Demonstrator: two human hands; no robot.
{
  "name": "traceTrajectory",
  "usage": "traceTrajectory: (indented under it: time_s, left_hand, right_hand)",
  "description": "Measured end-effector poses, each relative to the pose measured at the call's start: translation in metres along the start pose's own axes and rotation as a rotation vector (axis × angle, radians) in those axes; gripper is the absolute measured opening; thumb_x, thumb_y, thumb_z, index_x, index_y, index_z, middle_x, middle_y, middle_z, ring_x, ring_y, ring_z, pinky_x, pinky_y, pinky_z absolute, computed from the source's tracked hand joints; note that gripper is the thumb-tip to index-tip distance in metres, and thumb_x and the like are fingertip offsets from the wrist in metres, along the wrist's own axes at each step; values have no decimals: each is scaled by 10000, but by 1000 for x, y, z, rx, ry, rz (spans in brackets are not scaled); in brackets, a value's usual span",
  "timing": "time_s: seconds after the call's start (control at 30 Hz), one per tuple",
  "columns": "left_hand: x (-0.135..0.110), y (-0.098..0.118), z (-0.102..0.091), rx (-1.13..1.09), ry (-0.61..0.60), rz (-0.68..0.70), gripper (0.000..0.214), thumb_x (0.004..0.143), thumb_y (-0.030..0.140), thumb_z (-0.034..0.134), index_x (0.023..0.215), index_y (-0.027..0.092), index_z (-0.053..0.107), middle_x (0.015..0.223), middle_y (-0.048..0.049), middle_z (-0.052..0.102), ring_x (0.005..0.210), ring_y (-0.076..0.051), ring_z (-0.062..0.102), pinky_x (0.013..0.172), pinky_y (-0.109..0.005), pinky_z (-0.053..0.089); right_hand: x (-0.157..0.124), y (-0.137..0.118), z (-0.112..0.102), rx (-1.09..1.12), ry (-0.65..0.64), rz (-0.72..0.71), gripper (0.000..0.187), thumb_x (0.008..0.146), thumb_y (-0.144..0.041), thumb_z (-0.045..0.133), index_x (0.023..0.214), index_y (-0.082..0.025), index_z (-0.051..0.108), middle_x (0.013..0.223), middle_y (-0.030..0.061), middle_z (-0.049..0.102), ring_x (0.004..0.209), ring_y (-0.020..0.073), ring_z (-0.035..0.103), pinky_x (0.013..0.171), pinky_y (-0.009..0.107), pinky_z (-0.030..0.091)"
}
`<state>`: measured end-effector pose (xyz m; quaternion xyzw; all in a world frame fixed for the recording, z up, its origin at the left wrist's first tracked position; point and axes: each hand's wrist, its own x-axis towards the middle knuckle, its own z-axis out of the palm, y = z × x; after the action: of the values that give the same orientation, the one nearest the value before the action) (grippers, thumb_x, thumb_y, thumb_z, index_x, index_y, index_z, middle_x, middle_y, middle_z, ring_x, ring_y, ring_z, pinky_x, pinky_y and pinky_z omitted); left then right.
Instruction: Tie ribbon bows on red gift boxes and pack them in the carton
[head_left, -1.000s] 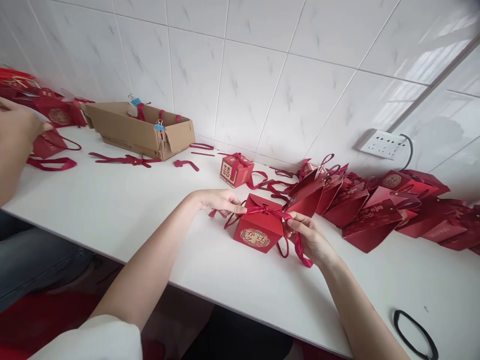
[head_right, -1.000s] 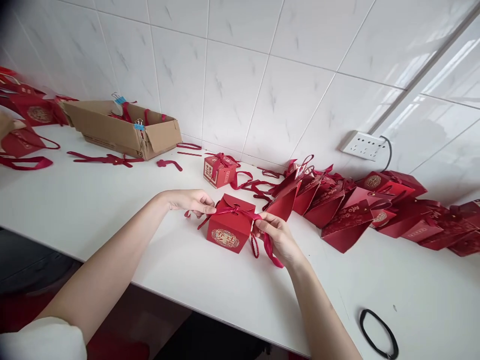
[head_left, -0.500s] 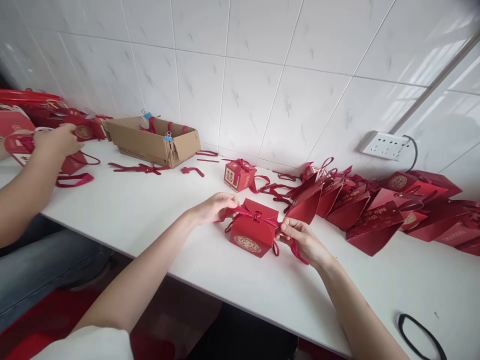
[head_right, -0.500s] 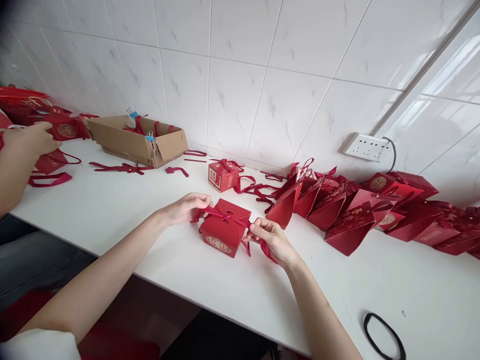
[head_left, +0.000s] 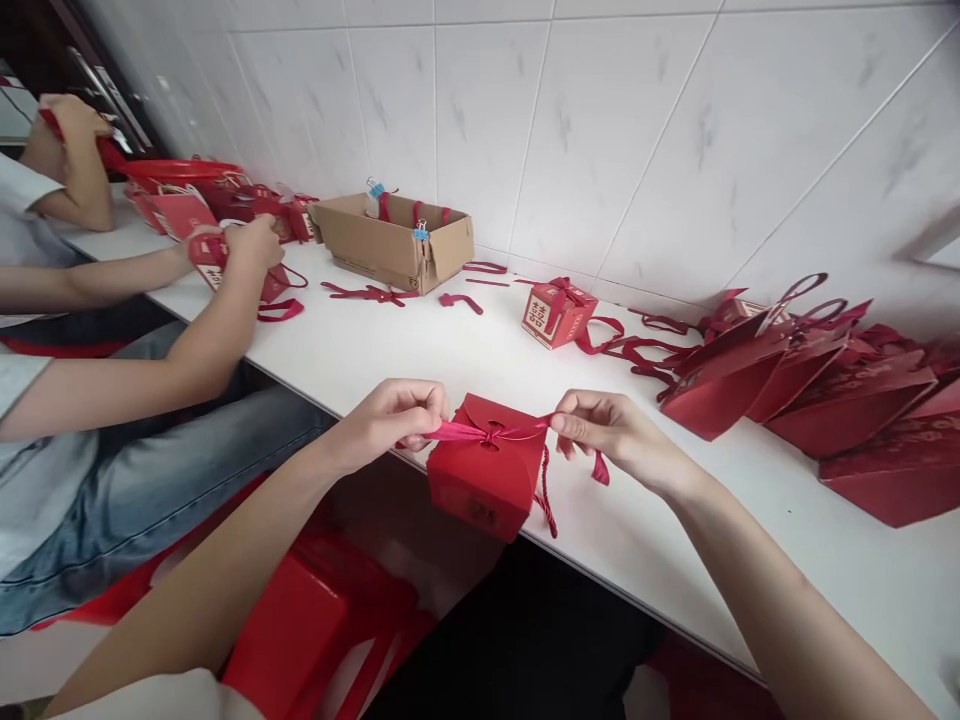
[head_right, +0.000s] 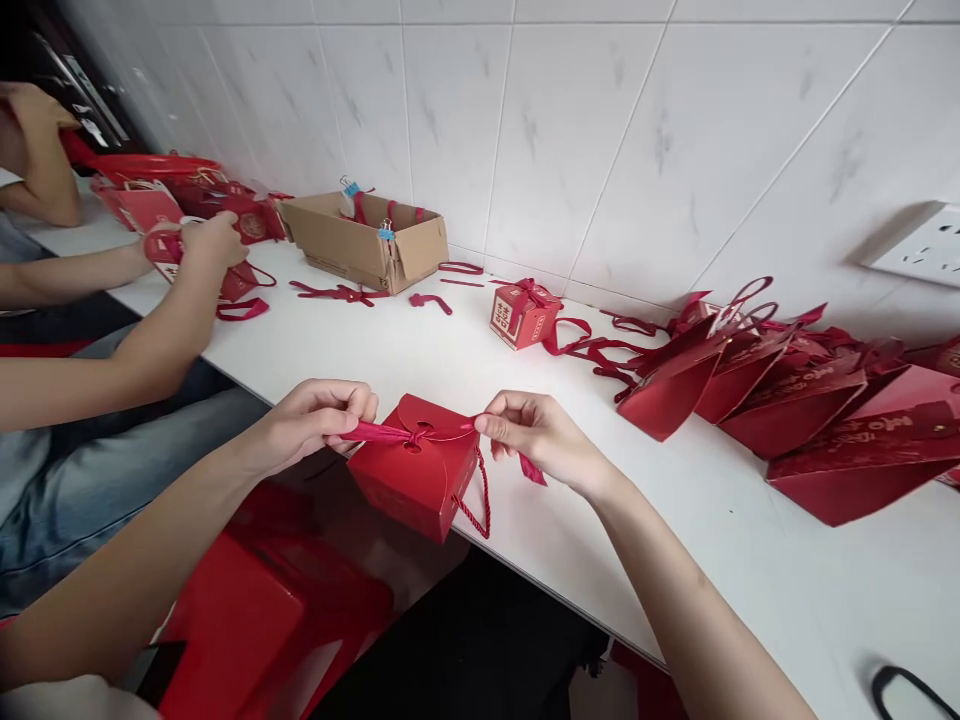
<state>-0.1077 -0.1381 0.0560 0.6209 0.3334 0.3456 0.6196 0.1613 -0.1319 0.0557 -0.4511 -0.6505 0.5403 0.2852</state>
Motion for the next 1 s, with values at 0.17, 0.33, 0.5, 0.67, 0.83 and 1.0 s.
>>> traceTrajectory:
  time_s: [0.17, 0.33, 0.5, 0.67, 0.83, 1.0]
  left_hand:
    - [-12, 12, -12, 87, 2, 1, 240, 781, 249, 537, 593, 172, 410, 556, 52, 350, 499, -67, 301, 476, -216, 255]
    - [-16, 14, -10, 427, -34, -150, 296, 792, 377, 602, 638, 161, 472, 584, 53, 389, 536, -65, 333, 490, -196, 255]
    - [-7, -11, 2, 182, 193, -90, 294, 823, 389, 557, 655, 182, 434, 538, 71, 341, 467, -55, 308, 433, -176, 249]
    - [8, -29, 11, -250, 349, -53, 298, 790, 350, 584, 634, 188, 389, 475, 95, 284, 386, -28, 203, 375, -161, 146]
    - [39, -32, -12, -389, 570, 40, 320, 682, 308, 667, 595, 180, 387, 460, 103, 297, 349, -10, 227, 351, -158, 133]
    - [71, -37, -62, -361, 647, 69, 327, 606, 297, 671, 572, 183, 366, 439, 113, 282, 333, -6, 207, 341, -161, 108]
  right_hand:
    - [10, -26, 15, -43, -33, -11, 385, 720, -539, 685, 707, -168, 584, 542, -21, 517, 514, 90, 450, 454, 213, 368]
    - [-7, -37, 35, -142, -44, -12, 356, 779, -509, 639, 707, -162, 599, 611, 10, 569, 576, 110, 497, 539, 237, 416]
    - [-13, -26, 38, -174, 70, -19, 339, 810, -474, 615, 661, -175, 555, 633, -11, 524, 576, 99, 436, 516, 230, 350]
    - [18, -3, 26, 207, 80, -48, 275, 733, -402, 717, 651, -172, 589, 932, 34, 650, 845, 150, 585, 803, 269, 464]
    - [80, 2, 24, 475, 126, -18, 188, 665, -278, 757, 606, -169, 615, 965, 37, 684, 889, 147, 628, 883, 239, 484]
    - [142, 1, 35, 548, 143, -7, 17, 688, -154, 651, 682, -170, 644, 822, 50, 705, 847, 153, 660, 800, 223, 528]
